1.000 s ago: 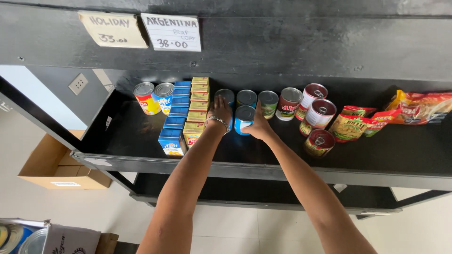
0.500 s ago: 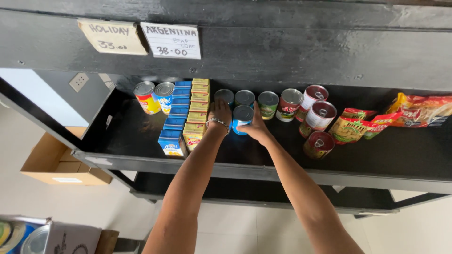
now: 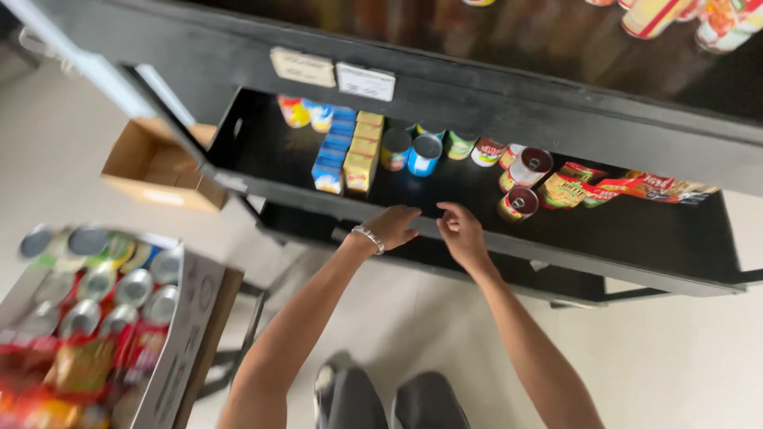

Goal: Transferring canned goods and food packets from a container onto store shelves.

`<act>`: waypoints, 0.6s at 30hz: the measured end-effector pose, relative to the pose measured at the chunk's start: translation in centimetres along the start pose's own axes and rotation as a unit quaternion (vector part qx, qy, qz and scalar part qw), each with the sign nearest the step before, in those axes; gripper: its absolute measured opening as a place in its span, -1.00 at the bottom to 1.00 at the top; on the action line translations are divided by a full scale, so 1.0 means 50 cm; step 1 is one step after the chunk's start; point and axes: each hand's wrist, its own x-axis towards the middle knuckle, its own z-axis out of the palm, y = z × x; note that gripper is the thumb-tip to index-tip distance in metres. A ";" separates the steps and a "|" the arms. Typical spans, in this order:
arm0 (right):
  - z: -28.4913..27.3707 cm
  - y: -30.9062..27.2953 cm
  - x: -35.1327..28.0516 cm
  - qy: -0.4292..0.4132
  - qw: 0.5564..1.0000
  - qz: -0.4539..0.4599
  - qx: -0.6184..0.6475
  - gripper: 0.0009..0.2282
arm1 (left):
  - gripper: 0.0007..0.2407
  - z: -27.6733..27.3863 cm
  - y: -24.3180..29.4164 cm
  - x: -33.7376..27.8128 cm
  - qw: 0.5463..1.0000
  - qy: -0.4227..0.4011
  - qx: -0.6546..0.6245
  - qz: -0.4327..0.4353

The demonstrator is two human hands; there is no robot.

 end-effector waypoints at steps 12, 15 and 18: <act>0.093 -0.720 -0.313 -0.189 0.914 -0.357 -0.031 -0.80 | -0.71 0.131 -0.018 -0.402 0.628 0.281 -0.707 -0.167; 0.149 -0.759 -0.360 -0.247 0.880 -0.407 0.007 -0.82 | -0.77 -0.101 0.140 -0.500 0.874 0.180 -0.146 -0.427; 0.221 -0.807 -0.359 -0.282 0.881 -0.379 0.032 -0.78 | -0.73 -0.174 0.195 -0.616 0.889 0.259 -0.096 -0.364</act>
